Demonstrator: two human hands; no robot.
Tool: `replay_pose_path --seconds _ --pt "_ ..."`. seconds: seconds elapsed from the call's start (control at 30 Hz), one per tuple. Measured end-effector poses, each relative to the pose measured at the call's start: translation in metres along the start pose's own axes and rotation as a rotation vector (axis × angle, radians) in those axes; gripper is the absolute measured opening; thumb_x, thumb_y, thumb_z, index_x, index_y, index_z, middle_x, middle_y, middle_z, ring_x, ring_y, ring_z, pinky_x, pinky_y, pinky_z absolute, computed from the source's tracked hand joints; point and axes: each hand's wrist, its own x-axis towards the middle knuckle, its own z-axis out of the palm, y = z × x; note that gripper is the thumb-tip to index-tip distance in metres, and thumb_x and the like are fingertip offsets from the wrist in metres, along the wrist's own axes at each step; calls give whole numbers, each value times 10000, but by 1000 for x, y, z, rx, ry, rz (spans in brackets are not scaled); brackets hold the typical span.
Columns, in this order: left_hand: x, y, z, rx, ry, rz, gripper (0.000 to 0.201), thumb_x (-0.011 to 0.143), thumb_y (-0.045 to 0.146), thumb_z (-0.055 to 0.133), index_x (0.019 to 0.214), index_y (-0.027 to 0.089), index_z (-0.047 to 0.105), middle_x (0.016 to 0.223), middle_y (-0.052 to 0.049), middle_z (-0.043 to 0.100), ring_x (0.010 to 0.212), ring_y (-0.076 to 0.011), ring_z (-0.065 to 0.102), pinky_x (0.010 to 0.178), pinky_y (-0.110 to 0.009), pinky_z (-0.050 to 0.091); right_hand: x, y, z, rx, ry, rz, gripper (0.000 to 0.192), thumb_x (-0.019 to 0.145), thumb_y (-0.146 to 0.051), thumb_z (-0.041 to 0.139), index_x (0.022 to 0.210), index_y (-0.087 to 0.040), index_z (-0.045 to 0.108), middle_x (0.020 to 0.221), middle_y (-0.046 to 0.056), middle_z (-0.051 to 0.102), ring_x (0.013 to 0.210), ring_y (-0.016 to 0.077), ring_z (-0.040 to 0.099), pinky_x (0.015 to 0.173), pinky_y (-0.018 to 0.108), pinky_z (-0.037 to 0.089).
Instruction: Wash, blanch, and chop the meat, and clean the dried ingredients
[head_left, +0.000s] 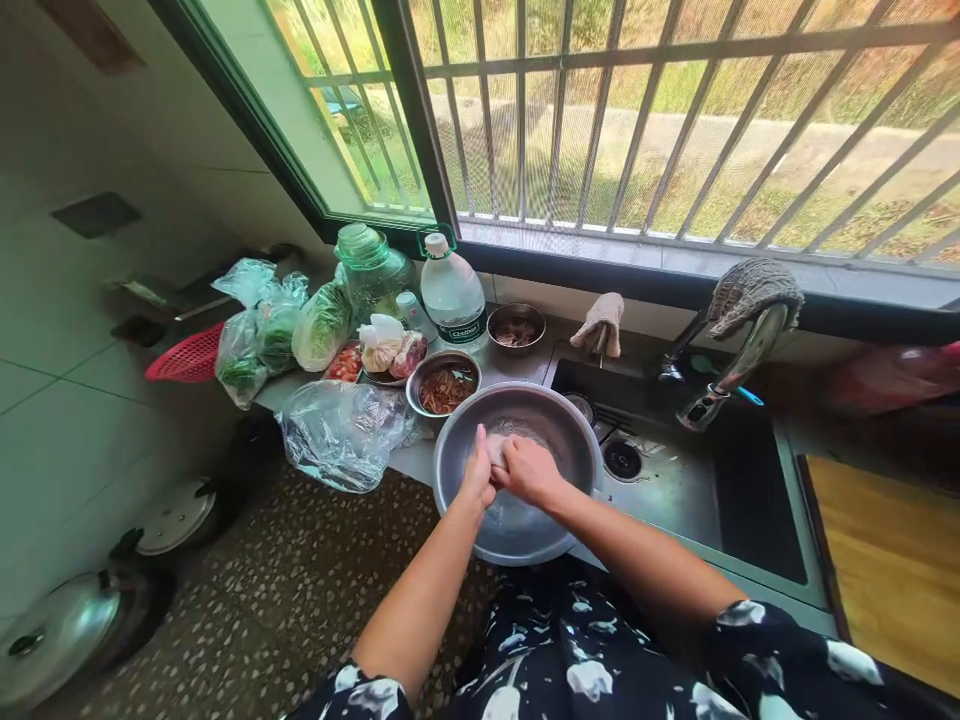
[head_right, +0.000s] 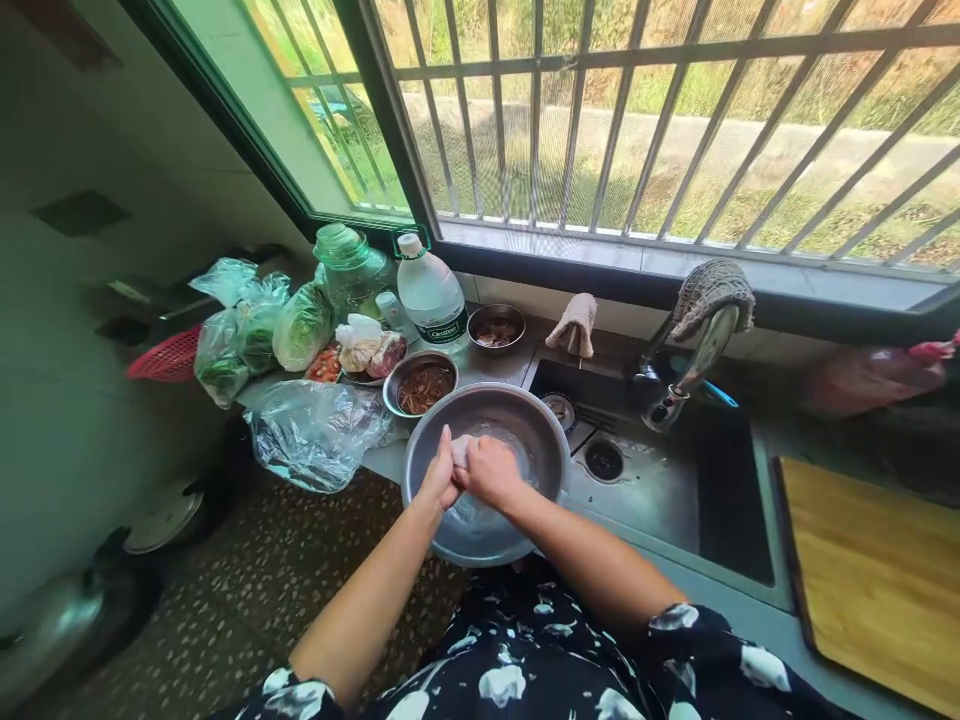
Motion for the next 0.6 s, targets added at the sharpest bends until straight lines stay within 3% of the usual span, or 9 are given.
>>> replay_pose_path --seconds 0.13,0.27,0.37,0.47,0.53,0.6 --pt "-4 5 -7 9 9 147 417 553 240 765 911 115 592 862 -85 669 701 -156 633 683 -278 499 4 30 -7 246 -99 -192 386 837 -437 431 1066 -165 583 1012 86 615 890 184 564 781 271 410" --pt "2 10 -19 229 50 324 461 519 206 764 928 109 576 893 -89 663 736 -175 627 704 -301 488 8 72 0 239 -91 -83 274 845 -295 428 995 -173 622 953 64 628 869 166 565 784 255 407" --pt "0 17 -24 515 127 462 418 548 267 744 908 125 586 874 -73 660 748 -181 614 688 -286 470 -6 96 12 92 100 54 251 787 -233 497 997 -163 615 1080 107 580 998 209 518 854 289 387" --pt "-9 25 -24 747 156 545 362 598 307 708 900 148 588 871 -60 660 759 -180 607 687 -273 451 -29 125 22 110 367 372 455 762 -313 537 1183 -147 489 1192 150 503 1064 250 479 872 347 389" --pt "-16 32 -21 873 168 570 334 620 318 687 897 163 585 863 -51 659 759 -182 602 686 -269 438 -41 145 28 298 236 599 573 696 -390 601 1179 -113 468 1062 168 563 917 250 552 753 352 445" --pt "-22 37 -18 960 193 576 319 626 333 680 887 175 585 849 -48 658 760 -191 599 678 -268 427 -47 162 36 625 -42 724 461 673 -381 604 1039 -110 534 790 100 613 659 187 579 573 291 452"
